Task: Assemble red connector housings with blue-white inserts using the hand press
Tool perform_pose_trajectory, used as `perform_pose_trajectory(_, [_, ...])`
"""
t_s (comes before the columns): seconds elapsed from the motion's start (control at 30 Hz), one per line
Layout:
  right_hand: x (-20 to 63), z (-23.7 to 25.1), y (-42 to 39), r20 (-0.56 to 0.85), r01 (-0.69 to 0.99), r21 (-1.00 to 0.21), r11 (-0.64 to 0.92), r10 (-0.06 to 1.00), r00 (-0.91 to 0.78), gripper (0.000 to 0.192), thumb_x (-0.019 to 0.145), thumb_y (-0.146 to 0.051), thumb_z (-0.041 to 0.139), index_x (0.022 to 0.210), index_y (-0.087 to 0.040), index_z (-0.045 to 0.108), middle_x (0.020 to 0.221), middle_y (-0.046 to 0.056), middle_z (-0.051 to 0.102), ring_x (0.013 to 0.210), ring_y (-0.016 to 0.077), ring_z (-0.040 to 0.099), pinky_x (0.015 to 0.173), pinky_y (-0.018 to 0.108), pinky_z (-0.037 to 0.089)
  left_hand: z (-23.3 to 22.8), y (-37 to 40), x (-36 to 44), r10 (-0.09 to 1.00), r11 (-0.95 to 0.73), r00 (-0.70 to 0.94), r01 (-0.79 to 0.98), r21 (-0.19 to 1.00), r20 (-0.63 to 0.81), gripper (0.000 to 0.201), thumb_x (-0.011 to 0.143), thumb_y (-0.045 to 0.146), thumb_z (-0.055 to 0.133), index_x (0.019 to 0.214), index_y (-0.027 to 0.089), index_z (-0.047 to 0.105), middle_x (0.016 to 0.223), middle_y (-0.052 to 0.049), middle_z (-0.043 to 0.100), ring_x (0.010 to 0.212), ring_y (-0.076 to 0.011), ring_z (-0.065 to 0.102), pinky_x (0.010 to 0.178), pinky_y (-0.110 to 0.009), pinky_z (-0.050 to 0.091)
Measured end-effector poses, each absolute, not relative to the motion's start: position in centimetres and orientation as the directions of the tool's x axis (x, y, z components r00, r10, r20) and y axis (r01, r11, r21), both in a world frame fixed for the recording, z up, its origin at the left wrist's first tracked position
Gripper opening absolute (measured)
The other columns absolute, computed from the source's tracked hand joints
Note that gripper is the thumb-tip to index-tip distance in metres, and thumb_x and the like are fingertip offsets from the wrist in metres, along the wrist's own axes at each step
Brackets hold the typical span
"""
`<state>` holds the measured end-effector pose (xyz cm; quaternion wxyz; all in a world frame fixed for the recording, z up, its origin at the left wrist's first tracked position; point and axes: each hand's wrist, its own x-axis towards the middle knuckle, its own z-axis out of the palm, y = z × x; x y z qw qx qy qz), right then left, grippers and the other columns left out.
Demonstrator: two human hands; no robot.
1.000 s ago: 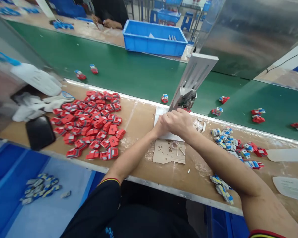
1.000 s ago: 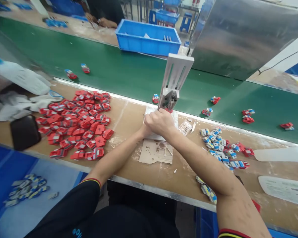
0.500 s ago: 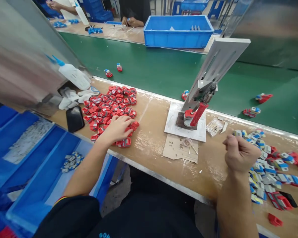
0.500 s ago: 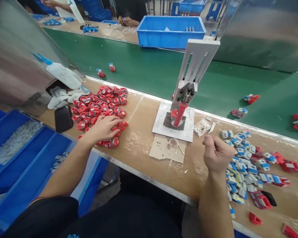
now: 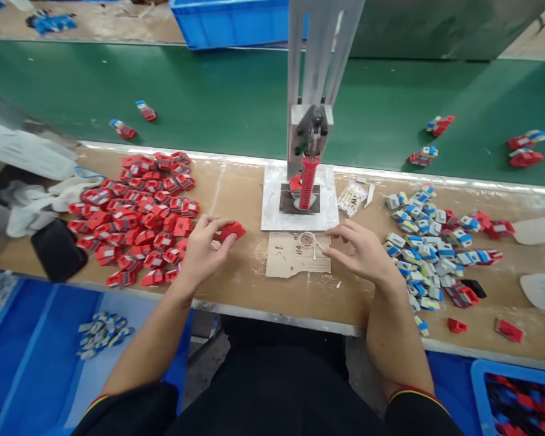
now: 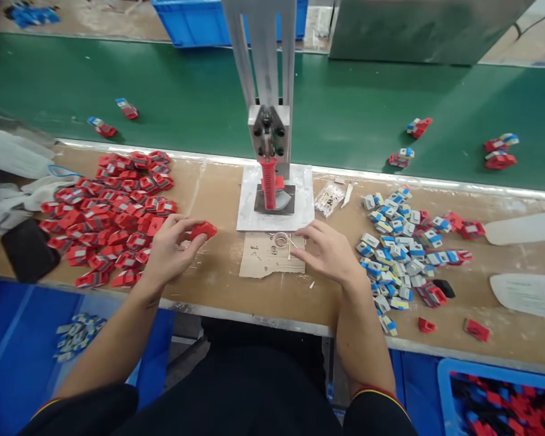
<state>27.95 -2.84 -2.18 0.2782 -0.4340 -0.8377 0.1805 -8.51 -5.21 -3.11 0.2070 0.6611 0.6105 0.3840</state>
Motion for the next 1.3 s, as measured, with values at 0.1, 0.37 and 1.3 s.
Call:
perform_pose_trajectory(0.1, [27.4,-2.8,-2.7,0.257,0.617,-0.536,0.576,0.807,-0.531,0.021,0.096,-0.039,0.073,0.11,-0.023,0.074,0.102,0.008,0.076,0.092,0.0228,0.073,0.077,0.033,0.056,-3.2,-3.9,-4.7,0.995,-0.093,-0.028,0.069,0.993,0.095,0.026,0.089,0.04,0.074,0.11,0.025,0.076,0.093,-0.004,0.068,0.069,-0.0144,0.061,0.056,-0.026,0.05])
perform_pose_trajectory(0.37, [25.9,-4.0,-2.0,0.351,0.616,-0.485,0.62,0.784,-0.512,0.016,0.102,-0.028,0.066,0.094,-0.025,0.078,0.089,0.006,0.077,0.083,0.0205,0.067,0.072,0.033,0.053,-5.4,0.1,0.4,0.964,0.261,0.166,-0.473,0.841,-0.206,0.04,0.079,0.047,0.087,0.107,0.023,0.071,0.092,-0.005,0.073,0.072,-0.0137,0.067,0.057,-0.025,0.052])
perform_pose_trajectory(1.3, [24.6,-3.3,-2.4,0.453,0.534,-0.582,0.613,0.79,-0.413,0.015,0.096,-0.02,0.068,0.083,-0.024,0.076,0.077,0.002,0.078,0.071,0.0187,0.065,0.068,0.035,0.054,-5.5,-1.9,-0.7,0.998,-0.049,0.018,-0.307,0.95,0.057,0.056,0.068,0.045,0.1,0.109,0.028,0.066,0.111,-0.003,0.076,0.091,-0.0172,0.077,0.084,-0.031,0.063])
